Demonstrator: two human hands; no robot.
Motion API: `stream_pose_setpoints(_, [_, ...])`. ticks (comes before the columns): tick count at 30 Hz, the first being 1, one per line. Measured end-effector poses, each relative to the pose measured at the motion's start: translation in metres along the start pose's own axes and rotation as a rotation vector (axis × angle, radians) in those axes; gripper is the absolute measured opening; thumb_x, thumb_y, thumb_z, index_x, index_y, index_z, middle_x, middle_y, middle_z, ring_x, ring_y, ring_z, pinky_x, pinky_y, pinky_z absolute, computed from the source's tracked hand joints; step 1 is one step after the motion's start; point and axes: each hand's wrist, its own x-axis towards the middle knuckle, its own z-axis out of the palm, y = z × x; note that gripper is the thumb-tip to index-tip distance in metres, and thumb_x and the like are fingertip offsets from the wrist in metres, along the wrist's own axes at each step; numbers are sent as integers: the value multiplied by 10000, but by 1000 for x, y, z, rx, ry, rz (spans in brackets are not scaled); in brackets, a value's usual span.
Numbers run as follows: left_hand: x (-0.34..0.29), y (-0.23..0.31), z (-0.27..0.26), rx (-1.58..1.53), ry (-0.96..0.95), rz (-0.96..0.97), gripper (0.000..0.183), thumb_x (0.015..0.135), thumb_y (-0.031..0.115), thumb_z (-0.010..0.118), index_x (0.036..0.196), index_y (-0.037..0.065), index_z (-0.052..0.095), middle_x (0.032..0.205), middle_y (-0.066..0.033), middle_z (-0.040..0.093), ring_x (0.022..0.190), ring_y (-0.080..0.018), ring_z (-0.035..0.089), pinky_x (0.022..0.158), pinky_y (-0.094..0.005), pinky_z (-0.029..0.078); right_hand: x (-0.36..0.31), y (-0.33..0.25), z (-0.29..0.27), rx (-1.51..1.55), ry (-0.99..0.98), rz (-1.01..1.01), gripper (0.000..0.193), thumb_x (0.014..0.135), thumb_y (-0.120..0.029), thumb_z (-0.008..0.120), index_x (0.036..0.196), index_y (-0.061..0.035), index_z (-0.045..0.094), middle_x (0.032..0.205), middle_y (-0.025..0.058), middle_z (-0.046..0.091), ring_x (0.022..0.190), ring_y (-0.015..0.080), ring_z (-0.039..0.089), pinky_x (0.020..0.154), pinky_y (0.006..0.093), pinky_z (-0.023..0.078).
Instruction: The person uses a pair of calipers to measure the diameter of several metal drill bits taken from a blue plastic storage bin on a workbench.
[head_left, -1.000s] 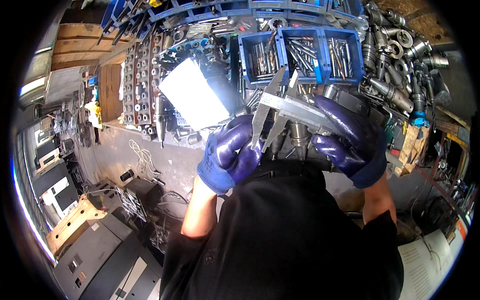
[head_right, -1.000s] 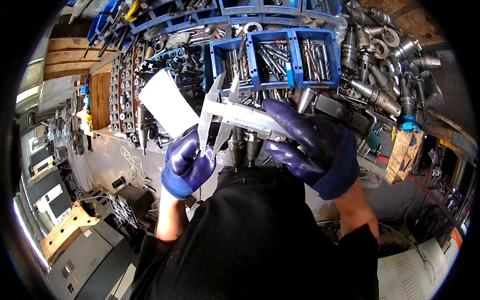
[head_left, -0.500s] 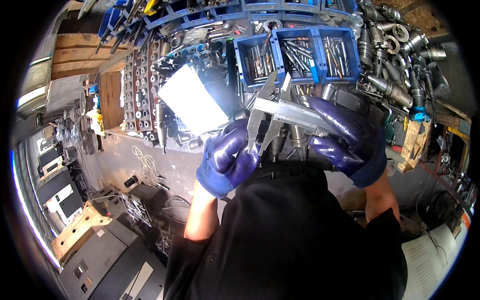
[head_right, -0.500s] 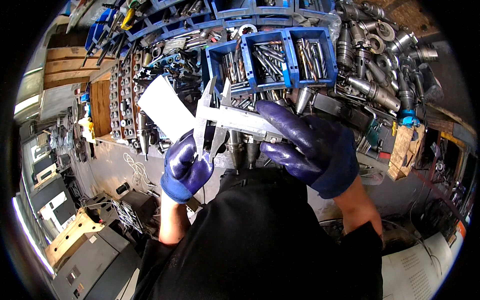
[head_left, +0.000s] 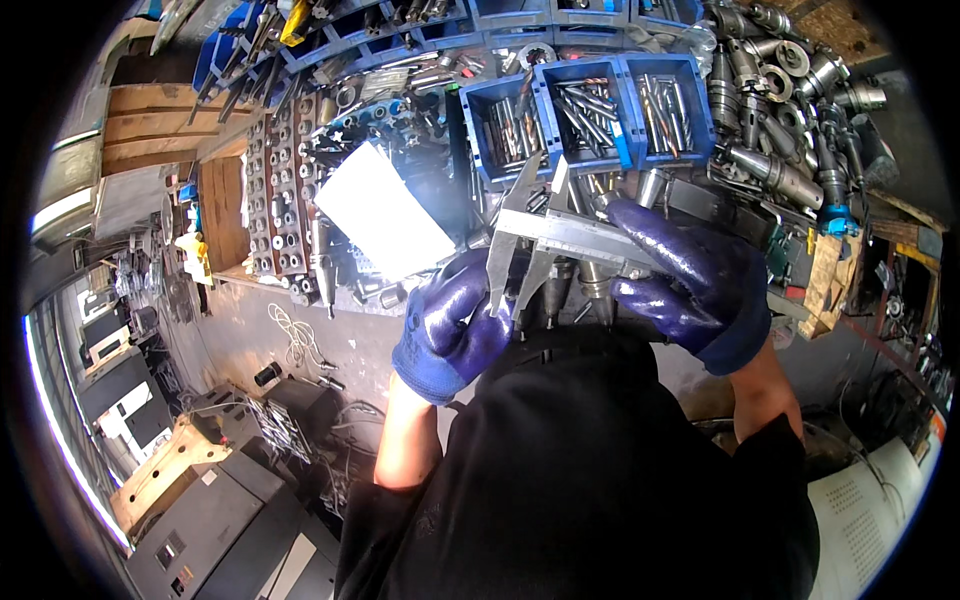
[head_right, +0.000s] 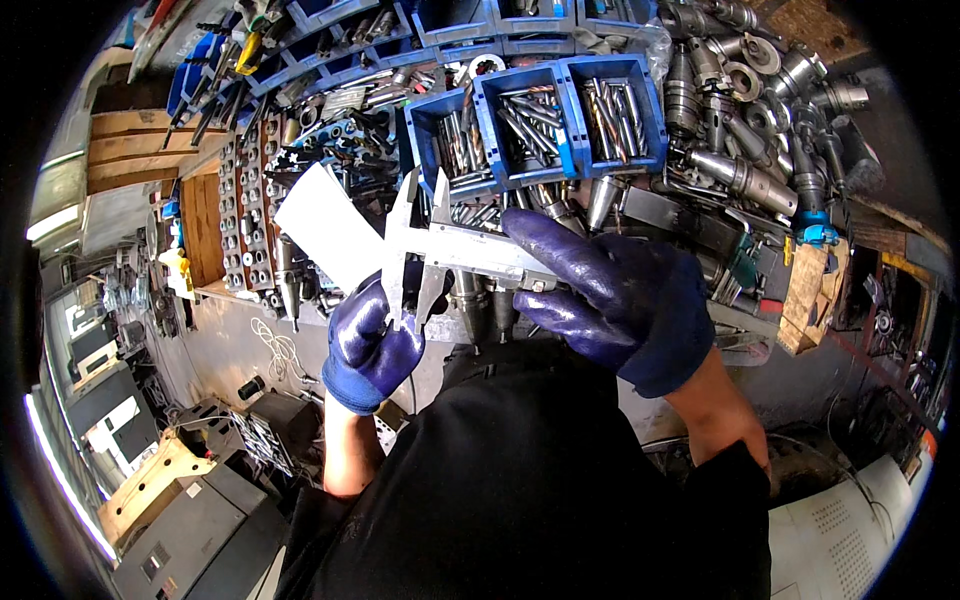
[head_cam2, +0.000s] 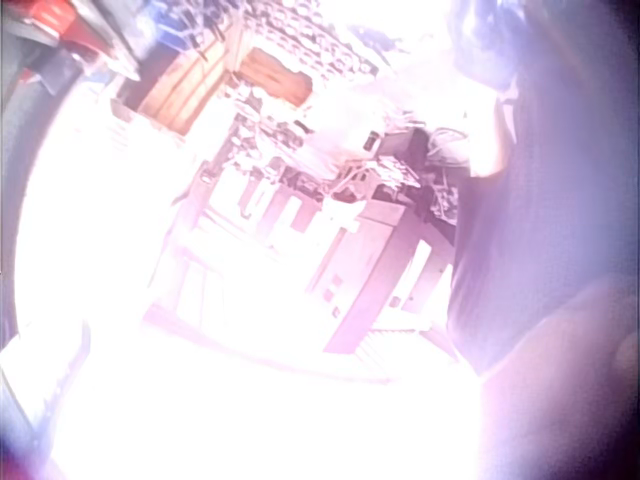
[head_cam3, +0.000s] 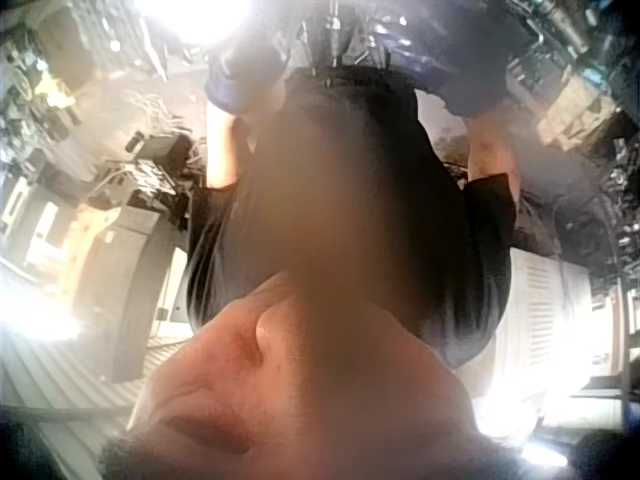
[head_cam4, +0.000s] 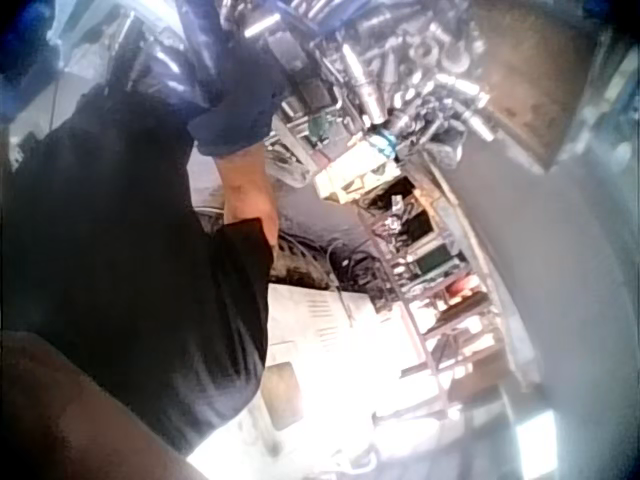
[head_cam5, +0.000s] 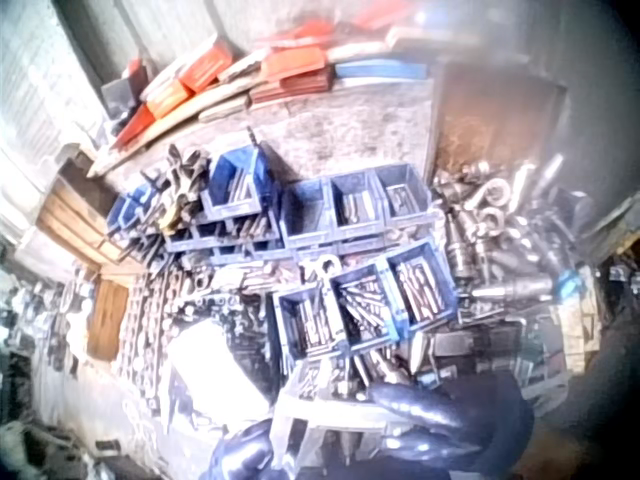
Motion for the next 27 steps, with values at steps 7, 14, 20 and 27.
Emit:
stream_pose_setpoints(7, [1, 4, 3, -31, 24, -44, 319, 807, -99, 561, 1093, -35, 689, 998, -193, 722, 880, -328, 726, 778, -363, 548, 1, -3, -3, -48, -10, -24, 562, 859, -266, 809, 1382, -163, 635, 940, 142, 751, 747, 270, 736, 667, 380, 585])
stream_pose_setpoints(14, [1, 2, 5, -24, 46, -17, 221, 897, 77, 573, 1068, -13, 680, 817, -138, 667, 671, -298, 678, 632, -386, 527, 0, 2, 2, -38, 21, -59, 560, 849, -268, 822, 1367, -157, 640, 1018, 129, 760, 817, 272, 756, 701, 378, 604])
stream_pose_setpoints(20, [-2, -5, 6, -66, -12, -64, 246, 933, 107, 572, 1118, -5, 689, 806, -123, 674, 687, -254, 683, 630, -369, 526, -6, 5, 9, 77, 29, 53, 551, 827, -171, 820, 1343, -92, 643, 1094, 174, 746, 913, 267, 754, 794, 378, 598])
stream_pose_setpoints(27, [-2, -32, 49, -491, 42, -479, 280, 1033, 123, 552, 1275, 35, 661, 1005, -24, 718, 929, -69, 638, 821, -244, 522, -39, 35, 49, 529, 391, 483, 487, 889, -74, 738, 1359, -40, 618, 1060, 103, 752, 838, 159, 715, 749, 311, 580])
